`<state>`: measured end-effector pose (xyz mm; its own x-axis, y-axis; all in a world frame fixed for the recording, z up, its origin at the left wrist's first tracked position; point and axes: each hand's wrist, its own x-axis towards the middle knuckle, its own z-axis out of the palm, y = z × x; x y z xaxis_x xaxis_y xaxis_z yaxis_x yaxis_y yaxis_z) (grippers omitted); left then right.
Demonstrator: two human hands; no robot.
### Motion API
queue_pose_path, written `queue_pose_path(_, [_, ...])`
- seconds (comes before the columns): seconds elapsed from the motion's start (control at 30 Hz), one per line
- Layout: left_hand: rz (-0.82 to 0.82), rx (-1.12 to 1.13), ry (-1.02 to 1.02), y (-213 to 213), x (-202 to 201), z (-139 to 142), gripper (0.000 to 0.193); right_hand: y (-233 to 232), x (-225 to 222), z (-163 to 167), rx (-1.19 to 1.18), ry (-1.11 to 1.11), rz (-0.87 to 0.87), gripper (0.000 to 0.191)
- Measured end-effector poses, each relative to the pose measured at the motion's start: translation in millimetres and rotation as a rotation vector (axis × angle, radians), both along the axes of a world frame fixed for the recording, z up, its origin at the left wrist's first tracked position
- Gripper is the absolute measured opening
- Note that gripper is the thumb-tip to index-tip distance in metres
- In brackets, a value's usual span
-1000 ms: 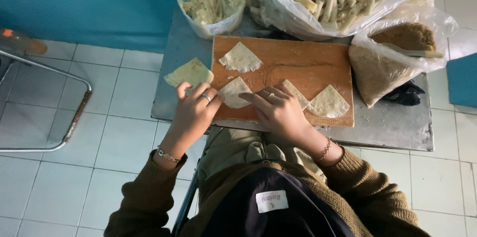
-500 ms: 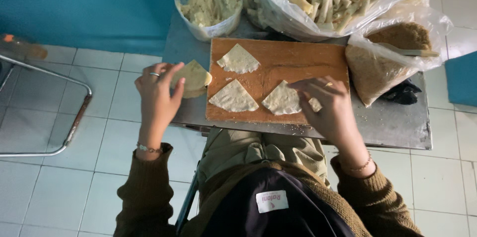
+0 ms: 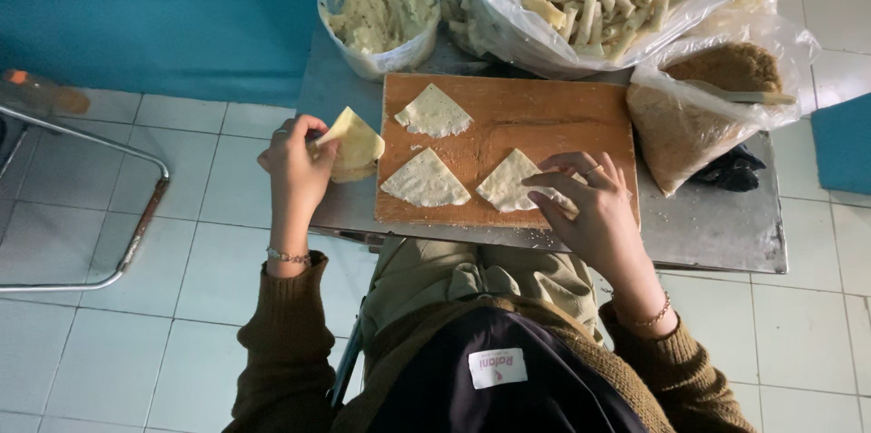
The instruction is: The person sits at a table and folds triangular dough wrappers on a wooden board, pressing the folds flat. They then use a wooden spoon to scoop brown filling from a bag and place a portion onto each wrapper, and pinch the filled wrappers closed into stuffed pastries one at a time.
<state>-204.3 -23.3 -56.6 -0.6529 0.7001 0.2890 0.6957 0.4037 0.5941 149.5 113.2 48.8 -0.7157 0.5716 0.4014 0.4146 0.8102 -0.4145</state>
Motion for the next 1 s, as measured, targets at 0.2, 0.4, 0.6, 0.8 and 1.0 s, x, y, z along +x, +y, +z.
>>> queue_pose_path(0.2, [-0.143,0.327,-0.314,-10.2,7.0,32.9,0.018,-11.0,-10.2,13.5,-0.069,0.13,0.043,0.018])
queue_pose_path(0.4, [-0.343,0.549,-0.755,-12.7,48.5,80.1,0.026,-28.9,-44.5,24.5,-0.157,0.287,0.229,0.022])
queue_pose_path(0.6, [-0.602,0.579,-0.85,1.5,120.9,112.4,0.06,-39.7,-68.4,31.9,-0.133,0.42,0.178,0.033])
queue_pose_path(0.8, [-0.723,0.61,-0.867,4.0,149.2,123.3,0.057,-33.3,-45.3,27.2,-0.157,0.506,0.158,0.032])
queue_pose_path(1.0, [-0.502,0.532,-0.731,-0.7,167.4,120.5,0.037,-29.2,-36.6,8.3,-0.307,0.487,0.045,0.012])
